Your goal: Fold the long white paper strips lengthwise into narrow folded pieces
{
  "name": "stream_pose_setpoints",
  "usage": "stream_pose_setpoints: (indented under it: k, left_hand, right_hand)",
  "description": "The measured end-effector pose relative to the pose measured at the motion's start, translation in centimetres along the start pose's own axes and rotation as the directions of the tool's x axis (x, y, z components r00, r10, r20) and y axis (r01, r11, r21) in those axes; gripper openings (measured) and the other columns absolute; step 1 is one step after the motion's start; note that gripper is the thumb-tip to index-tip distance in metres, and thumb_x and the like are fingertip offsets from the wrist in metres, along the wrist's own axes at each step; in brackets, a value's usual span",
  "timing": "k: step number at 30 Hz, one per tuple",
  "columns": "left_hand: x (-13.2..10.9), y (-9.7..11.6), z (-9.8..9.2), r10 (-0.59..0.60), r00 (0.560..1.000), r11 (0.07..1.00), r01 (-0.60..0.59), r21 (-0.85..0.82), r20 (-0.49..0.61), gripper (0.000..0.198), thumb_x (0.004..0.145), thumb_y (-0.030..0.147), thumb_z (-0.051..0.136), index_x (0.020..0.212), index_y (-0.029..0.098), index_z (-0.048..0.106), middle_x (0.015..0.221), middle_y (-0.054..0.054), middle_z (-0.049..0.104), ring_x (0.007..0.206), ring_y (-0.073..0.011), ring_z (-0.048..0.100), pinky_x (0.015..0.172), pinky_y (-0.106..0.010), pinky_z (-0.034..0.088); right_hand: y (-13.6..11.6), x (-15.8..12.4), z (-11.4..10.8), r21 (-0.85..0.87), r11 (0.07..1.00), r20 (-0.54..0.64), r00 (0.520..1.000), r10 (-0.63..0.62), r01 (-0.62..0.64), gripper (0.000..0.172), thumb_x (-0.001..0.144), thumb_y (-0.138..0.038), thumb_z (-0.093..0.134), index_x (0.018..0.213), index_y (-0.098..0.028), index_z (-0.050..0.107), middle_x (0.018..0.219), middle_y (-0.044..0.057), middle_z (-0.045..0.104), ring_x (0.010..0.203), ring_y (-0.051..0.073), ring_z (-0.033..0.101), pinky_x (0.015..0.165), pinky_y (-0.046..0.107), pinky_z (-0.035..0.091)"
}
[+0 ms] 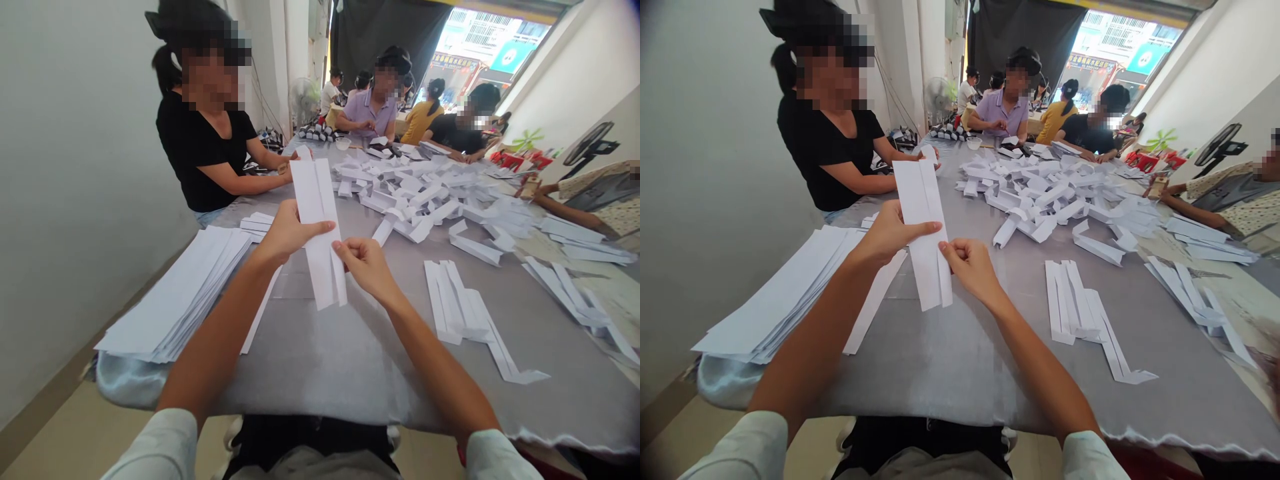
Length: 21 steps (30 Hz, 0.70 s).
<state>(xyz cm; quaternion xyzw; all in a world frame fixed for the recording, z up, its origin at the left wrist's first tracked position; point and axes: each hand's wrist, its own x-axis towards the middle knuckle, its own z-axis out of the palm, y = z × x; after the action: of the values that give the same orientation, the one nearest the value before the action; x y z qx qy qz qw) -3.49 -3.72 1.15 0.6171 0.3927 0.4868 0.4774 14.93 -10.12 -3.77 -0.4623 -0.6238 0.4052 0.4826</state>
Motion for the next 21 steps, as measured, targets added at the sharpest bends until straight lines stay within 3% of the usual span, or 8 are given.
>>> stream_pose_setpoints:
  k: [4,7,11,13,17,21]
  left_hand:
    - [0.25,-0.17,0.08,0.032,0.993,0.999,-0.036,-0.036,-0.112,0.041,0.062,0.030,0.097,0.093,0.013,0.076,0.103,-0.011,0.080,0.090,-0.0283,0.074,0.069,-0.033,0.057]
    - [0.38,-0.38,0.11,0.054,0.990,0.996,-0.062,-0.058,-0.129,0.043,0.063,0.029,0.096,0.098,0.014,0.076,0.105,-0.011,0.080,0.092,-0.0279,0.074,0.071,-0.033,0.058]
    - [0.30,-0.54,0.15,0.020,1.000,0.998,-0.019,-0.060,0.008,0.044,0.065,0.031,0.095,0.101,0.015,0.076,0.107,-0.011,0.080,0.095,-0.0279,0.075,0.075,-0.034,0.059]
    - [0.25,-0.62,0.21,-0.007,0.997,1.000,0.009,-0.023,0.074,0.041,0.066,0.030,0.095,0.099,0.015,0.077,0.105,-0.011,0.081,0.093,-0.0282,0.075,0.075,-0.035,0.059]
    - [0.33,-0.78,0.46,0.071,0.997,0.997,-0.071,0.011,-0.042,0.038,0.067,0.028,0.092,0.100,0.014,0.077,0.103,-0.010,0.081,0.091,-0.0273,0.075,0.074,-0.035,0.058]
    - [0.53,-0.83,0.60,0.129,0.984,0.991,-0.133,-0.032,-0.121,0.044,0.067,0.027,0.091,0.106,0.014,0.077,0.107,-0.009,0.081,0.095,-0.0273,0.075,0.078,-0.035,0.060]
  right_hand:
    - [0.12,-0.08,0.00,-0.005,0.998,0.077,0.995,0.058,-0.058,0.057,0.094,-0.071,0.066,0.071,-0.019,0.065,0.060,-0.002,0.053,0.056,0.014,0.048,0.061,0.029,0.052]
    - [0.28,-0.03,-0.09,-0.028,0.999,0.084,0.996,0.036,-0.034,0.056,0.096,-0.070,0.065,0.071,-0.019,0.063,0.060,-0.002,0.052,0.055,0.013,0.046,0.059,0.028,0.049]
    - [0.32,0.13,-0.14,-0.084,0.996,0.006,1.000,-0.019,0.020,0.056,0.098,-0.067,0.063,0.068,-0.020,0.058,0.057,-0.004,0.046,0.053,0.011,0.039,0.054,0.026,0.038]
    - [0.32,0.17,-0.09,-0.060,0.998,-0.010,1.000,-0.019,0.018,0.056,0.098,-0.067,0.064,0.068,-0.021,0.057,0.055,-0.005,0.045,0.052,0.011,0.039,0.054,0.026,0.039]
    - [0.29,0.09,0.13,0.053,0.996,0.076,0.994,0.074,-0.078,0.057,0.090,-0.071,0.073,0.068,-0.020,0.060,0.057,-0.003,0.057,0.055,0.013,0.057,0.063,0.029,0.055]
    - [-0.01,-0.10,0.28,0.102,0.957,0.310,0.923,0.227,-0.270,0.059,0.083,-0.075,0.079,0.070,-0.019,0.066,0.068,0.007,0.075,0.076,0.024,0.080,0.073,0.032,0.064]
